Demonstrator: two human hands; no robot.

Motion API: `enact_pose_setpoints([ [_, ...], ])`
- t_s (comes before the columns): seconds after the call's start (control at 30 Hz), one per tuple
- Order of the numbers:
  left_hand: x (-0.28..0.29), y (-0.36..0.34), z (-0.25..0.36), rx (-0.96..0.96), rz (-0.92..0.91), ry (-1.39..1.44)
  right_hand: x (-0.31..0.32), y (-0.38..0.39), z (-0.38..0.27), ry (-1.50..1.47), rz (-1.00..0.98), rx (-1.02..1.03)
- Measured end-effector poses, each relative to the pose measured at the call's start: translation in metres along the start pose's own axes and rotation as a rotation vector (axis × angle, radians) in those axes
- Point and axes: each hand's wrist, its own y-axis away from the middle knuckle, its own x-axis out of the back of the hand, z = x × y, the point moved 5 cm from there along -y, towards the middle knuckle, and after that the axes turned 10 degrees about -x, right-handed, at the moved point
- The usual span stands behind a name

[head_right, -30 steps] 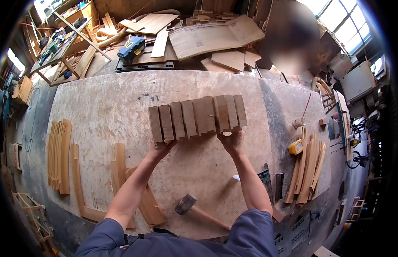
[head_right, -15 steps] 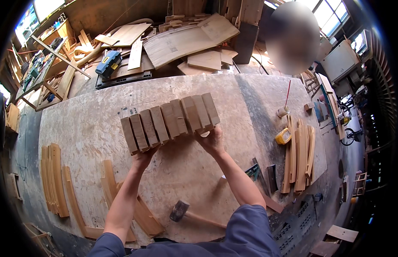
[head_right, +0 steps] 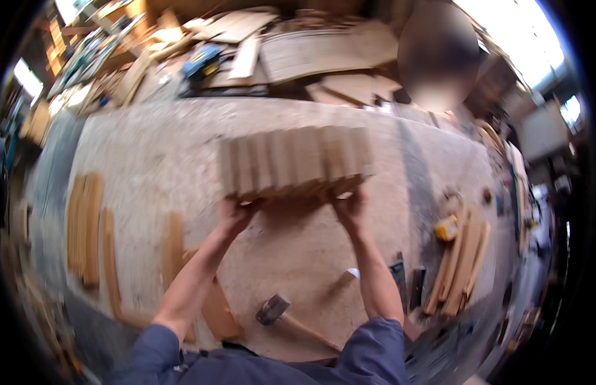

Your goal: The person uses a vertical spindle moulder to shape the edges of multiple wooden planks. They feed each plank through the spinning cutter, flip it to shape the opposite edge, and then stack the finished pieces on a workbench.

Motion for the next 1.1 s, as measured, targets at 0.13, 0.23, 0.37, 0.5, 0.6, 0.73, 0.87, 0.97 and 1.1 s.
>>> enact_pose_setpoints([
  [0.13, -0.009, -0.007, 0.029, 0.109, 0.105, -0.145, 0.030, -0.049, 0.010, -0.122, -0.190, -0.367],
  [0.23, -0.029, -0.017, 0.044, 0.404, 0.045, -0.111, 0.036, -0.105, -0.007, -0.026, -0.387, -0.269],
  [0.37, -0.054, -0.030, 0.028, 0.621, -0.134, -0.047, 0.021, -0.143, -0.004, 0.128, -0.619, -0.316],
  [0.5, -0.086, -0.017, -0.007, 0.694, -0.166, -0.047, 0.003, -0.148, 0.039, 0.382, -0.760, -0.375],
  [0.6, -0.089, -0.013, -0.021, 0.551, -0.131, -0.222, 0.004, -0.145, 0.083, 0.581, -0.719, -0.368],
  [0.73, -0.082, -0.009, -0.018, 0.554, -0.173, -0.196, 0.015, -0.128, 0.127, 0.316, -0.774, -0.555],
  [0.87, -0.042, 0.039, 0.006, 0.477, -0.272, -0.315, 0.030, -0.117, 0.121, 0.617, -0.611, -0.293],
  [0.97, 0.037, 0.128, 0.041, 0.241, 0.022, -0.790, 0.071, -0.089, 0.068, 0.583, -0.419, -0.144],
  [1.1, 0.113, 0.236, 0.054, 0.531, 0.068, -0.982, 0.112, 0.012, -0.036, 0.069, -0.357, -0.200],
])
